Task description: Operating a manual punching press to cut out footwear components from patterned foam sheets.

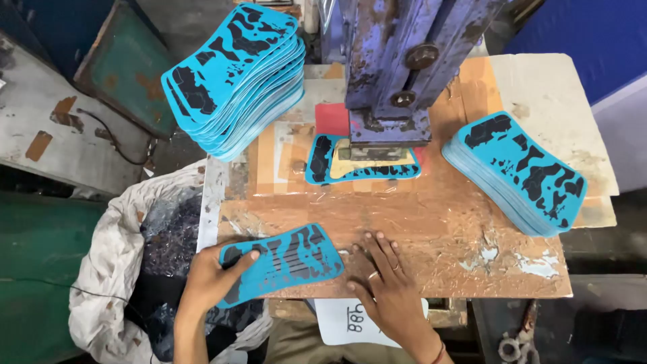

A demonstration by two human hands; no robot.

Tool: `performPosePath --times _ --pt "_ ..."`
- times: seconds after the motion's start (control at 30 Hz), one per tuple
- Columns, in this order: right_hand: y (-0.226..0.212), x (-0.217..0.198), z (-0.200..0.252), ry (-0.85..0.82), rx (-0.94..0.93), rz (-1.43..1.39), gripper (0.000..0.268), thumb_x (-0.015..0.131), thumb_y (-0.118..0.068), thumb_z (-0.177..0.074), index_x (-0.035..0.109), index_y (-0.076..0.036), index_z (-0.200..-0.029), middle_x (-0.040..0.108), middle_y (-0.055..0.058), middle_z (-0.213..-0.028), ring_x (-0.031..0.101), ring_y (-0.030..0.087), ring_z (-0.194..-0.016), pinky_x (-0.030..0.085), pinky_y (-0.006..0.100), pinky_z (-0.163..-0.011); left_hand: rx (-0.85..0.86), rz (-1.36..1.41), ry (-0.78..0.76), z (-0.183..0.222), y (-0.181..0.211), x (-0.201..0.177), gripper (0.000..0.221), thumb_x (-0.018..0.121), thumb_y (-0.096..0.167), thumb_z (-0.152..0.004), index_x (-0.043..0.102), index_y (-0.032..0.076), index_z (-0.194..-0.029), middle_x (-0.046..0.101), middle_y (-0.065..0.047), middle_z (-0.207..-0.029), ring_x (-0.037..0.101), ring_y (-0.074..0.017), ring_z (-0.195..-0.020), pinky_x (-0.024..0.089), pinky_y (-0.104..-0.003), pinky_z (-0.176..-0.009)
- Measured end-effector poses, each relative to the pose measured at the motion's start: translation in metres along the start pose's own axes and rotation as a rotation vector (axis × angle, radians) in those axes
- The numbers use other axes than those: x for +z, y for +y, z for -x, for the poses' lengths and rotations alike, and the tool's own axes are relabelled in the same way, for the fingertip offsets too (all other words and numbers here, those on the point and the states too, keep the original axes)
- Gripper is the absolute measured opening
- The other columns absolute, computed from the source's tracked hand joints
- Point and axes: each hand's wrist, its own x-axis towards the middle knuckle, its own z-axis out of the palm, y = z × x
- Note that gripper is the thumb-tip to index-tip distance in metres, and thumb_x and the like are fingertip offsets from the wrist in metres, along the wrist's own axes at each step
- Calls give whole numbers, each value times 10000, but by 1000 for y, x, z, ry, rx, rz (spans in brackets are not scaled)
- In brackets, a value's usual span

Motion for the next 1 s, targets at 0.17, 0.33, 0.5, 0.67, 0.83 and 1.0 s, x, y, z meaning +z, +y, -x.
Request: performPosePath --times 0.17,0.33,0.5,0.67,0.83,1.0 --pt "43 -4 14 2 15 25 663 706 -326 -866 513 -10 -1416 429 215 -1526 377 423 -1433 314 526 -1157 106 3 40 -1 -18 -1 247 811 165 -827 790 46 -1043 826 -46 -870 725 -113 -793 581 -285 -746" --pt "180 -87 -11 132 187 431 814 794 -405 -772 559 33 -1416 484 305 -1473 417 464 -1388 338 556 -1115 521 8 385 -51 61 -55 269 715 26 -864 762 49 -1128 771 -57 -1099 692 -134 -1054 521 -340 -981" --pt "196 -151 -49 173 250 344 706 822 -443 -808 651 2 -1330 620 304 -1357 548 426 -1364 407 530 -1162 611 511 453 -175 120 -101 382 772 52 -989 670 21 -1356 719 -41 -1200 664 -139 -1102 524 -310 -1035" --pt "191 -152 -33 230 214 218 482 747 -377 -954 700 -66 -1319 642 299 -1351 574 447 -1387 449 501 -1145 725 -42 716 -118 142 -65 461 762 28 -931 599 -13 -1360 653 -125 -1306 638 -237 -1200 515 -369 -1030" --pt "184 -147 -37 252 225 225 345 700 -256 -1020 713 -72 -1312 623 294 -1411 610 446 -1316 485 487 -1102 662 -148 789 -59 89 4 261 757 62 -969 638 -13 -1190 634 -145 -1160 614 -254 -1041 503 -381 -902" --pt "155 -105 -10 327 193 223 289 639 -158 -1078 656 -38 -1341 679 176 -1364 638 366 -1312 468 446 -1174 720 -208 381 -41 36 58 364 792 179 -864 672 81 -1194 720 -117 -1154 679 -262 -1032 534 -394 -905"
